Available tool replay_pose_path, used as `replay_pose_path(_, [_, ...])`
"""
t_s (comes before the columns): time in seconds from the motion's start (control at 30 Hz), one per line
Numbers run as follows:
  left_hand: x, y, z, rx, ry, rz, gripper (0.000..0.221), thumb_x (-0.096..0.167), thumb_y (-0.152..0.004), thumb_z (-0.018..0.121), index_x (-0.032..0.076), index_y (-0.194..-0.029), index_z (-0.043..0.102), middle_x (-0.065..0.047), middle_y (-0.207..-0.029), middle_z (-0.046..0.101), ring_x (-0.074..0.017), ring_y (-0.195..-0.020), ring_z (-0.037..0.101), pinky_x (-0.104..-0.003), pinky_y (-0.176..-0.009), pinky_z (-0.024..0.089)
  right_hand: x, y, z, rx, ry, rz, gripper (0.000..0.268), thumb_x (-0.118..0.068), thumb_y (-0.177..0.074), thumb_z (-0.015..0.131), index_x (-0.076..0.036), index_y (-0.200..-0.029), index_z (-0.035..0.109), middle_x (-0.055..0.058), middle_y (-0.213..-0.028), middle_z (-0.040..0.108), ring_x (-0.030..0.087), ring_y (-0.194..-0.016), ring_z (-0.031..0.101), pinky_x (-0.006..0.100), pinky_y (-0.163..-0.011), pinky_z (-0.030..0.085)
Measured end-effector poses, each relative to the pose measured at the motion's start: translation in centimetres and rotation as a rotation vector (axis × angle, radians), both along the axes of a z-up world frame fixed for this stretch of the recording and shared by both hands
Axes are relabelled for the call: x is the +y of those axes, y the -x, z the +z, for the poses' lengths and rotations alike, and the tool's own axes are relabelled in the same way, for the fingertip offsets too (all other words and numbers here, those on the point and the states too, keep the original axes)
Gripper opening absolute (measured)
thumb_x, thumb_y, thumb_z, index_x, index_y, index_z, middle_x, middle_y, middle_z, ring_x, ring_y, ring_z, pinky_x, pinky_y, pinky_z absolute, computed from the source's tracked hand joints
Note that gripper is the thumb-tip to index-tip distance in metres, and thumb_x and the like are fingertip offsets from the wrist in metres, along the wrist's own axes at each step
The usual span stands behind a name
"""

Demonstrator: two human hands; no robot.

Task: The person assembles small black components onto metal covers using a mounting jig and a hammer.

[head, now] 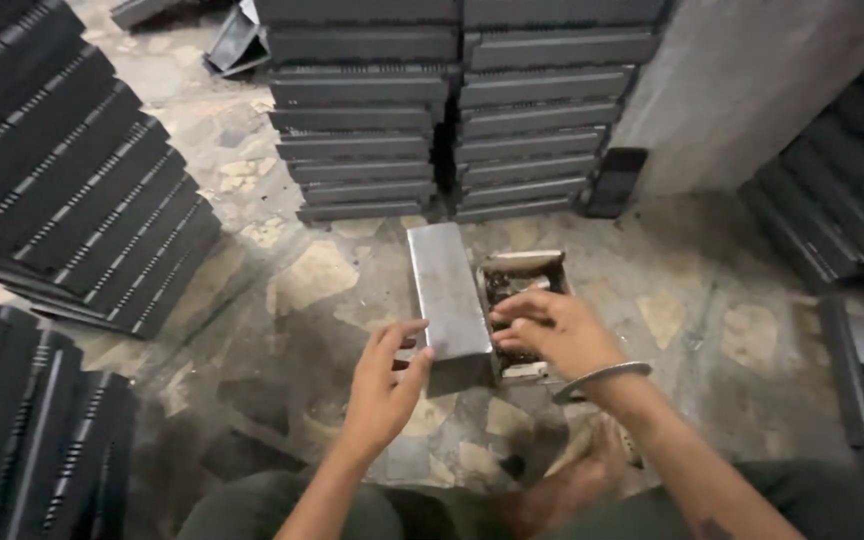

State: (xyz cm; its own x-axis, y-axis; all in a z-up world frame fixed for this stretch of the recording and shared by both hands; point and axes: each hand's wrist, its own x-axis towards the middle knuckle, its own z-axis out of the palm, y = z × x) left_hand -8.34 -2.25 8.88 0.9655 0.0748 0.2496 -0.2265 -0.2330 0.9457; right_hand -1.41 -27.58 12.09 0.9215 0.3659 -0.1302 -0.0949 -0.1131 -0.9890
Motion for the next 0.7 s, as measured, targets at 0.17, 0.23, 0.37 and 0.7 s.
replay_pose_path(0.17, [-2.3, 1.7, 2.0, -0.065, -0.094, 0.006, 0.030, 0.014, -0.092, 0.069, 0.009, -0.122, 0.071, -0.011, -0.112, 0.069, -0.0240, -0.098, 0.071, -0.034, -0.079, 0.057, 2.9, 2.2, 0.2, 0.228, -0.042, -0.054, 0.036, -0.009, -0.097, 0.058, 0.000, -0.132, 0.057, 0.013, -0.115, 0.074, 0.020, -0.098, 0.074, 0.032, -0.085, 0.060])
replay_pose_path(0.23, [-3.0, 1.8, 2.7, -0.079, -0.141, 0.016, 0.030, 0.012, -0.092, 0.068, 0.010, -0.121, 0.071, -0.011, -0.110, 0.069, -0.0256, -0.096, 0.070, -0.034, -0.079, 0.056, 3.2, 1.9, -0.2, 0.261, -0.053, -0.038, 0.038, -0.011, -0.097, 0.058, -0.004, -0.134, 0.055, 0.011, -0.114, 0.074, 0.018, -0.097, 0.073, 0.031, -0.082, 0.058])
replay_pose_path(0.37, [-3.9, 2.6, 3.4, -0.156, -0.268, 0.053, 0.027, 0.008, -0.091, 0.067, 0.010, -0.118, 0.073, -0.013, -0.108, 0.069, -0.0314, -0.095, 0.068, -0.038, -0.081, 0.054, 2.4, 1.8, -1.8, 0.250, -0.025, 0.038, 0.037, -0.010, -0.099, 0.059, -0.003, -0.135, 0.059, 0.011, -0.107, 0.073, 0.016, -0.088, 0.066, 0.029, -0.078, 0.057])
replay_pose_path(0.7, [-2.5, 3.4, 4.3, -0.078, -0.186, 0.196, 0.014, 0.010, -0.088, 0.074, 0.009, -0.102, 0.076, -0.007, -0.097, 0.073, -0.0177, -0.076, 0.072, -0.031, -0.065, 0.057, 5.7, 2.3, 1.2, 0.298, -0.250, 0.252, 0.041, -0.006, -0.096, 0.057, 0.007, -0.136, 0.055, 0.015, -0.108, 0.074, 0.020, -0.099, 0.075, 0.034, -0.089, 0.061])
